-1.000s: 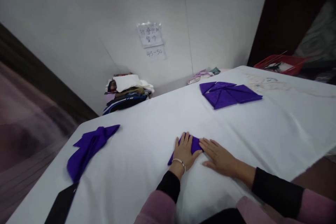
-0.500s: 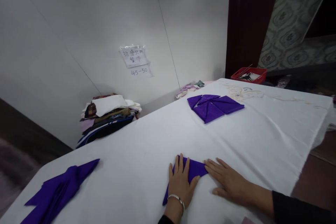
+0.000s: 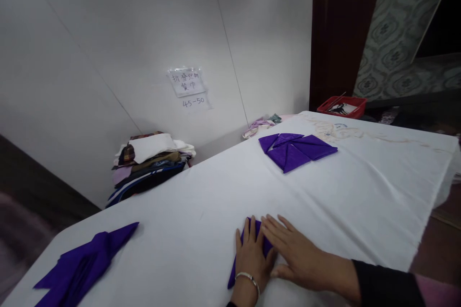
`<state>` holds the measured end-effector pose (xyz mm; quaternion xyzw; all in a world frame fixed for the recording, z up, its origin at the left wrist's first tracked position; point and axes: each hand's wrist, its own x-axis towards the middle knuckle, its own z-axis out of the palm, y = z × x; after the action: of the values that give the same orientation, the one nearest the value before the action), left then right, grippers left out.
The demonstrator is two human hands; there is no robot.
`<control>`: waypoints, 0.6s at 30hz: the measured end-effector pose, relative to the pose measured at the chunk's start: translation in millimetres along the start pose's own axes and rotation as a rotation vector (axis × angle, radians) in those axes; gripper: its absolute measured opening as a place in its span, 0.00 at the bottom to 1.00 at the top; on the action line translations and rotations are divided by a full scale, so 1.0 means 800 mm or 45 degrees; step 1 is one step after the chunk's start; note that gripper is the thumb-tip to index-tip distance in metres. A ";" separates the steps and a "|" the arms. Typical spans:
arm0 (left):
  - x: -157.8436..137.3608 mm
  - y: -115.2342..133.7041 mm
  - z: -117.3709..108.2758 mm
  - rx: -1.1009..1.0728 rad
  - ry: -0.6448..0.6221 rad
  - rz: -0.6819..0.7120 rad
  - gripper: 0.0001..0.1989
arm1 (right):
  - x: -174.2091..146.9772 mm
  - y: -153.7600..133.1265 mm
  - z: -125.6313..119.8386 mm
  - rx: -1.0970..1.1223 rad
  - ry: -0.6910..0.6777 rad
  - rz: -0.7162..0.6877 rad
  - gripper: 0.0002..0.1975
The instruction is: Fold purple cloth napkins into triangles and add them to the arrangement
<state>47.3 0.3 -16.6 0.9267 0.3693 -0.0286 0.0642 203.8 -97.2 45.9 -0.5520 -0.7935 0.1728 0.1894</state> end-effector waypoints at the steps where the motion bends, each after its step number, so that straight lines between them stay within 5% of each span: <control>1: 0.001 0.000 -0.001 0.007 -0.048 0.021 0.31 | 0.015 -0.006 0.001 0.037 -0.020 -0.031 0.44; 6: 0.002 0.001 0.004 0.015 -0.014 0.030 0.33 | 0.053 0.006 0.022 0.151 -0.100 -0.033 0.45; 18: -0.002 -0.004 0.010 -0.053 0.045 -0.009 0.34 | 0.004 0.057 0.034 0.013 -0.062 0.016 0.42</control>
<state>44.3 0.4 -24.8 0.9241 0.3742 -0.0047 0.0768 226.3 -80.6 0.7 -0.5517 -0.7934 0.1915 0.1716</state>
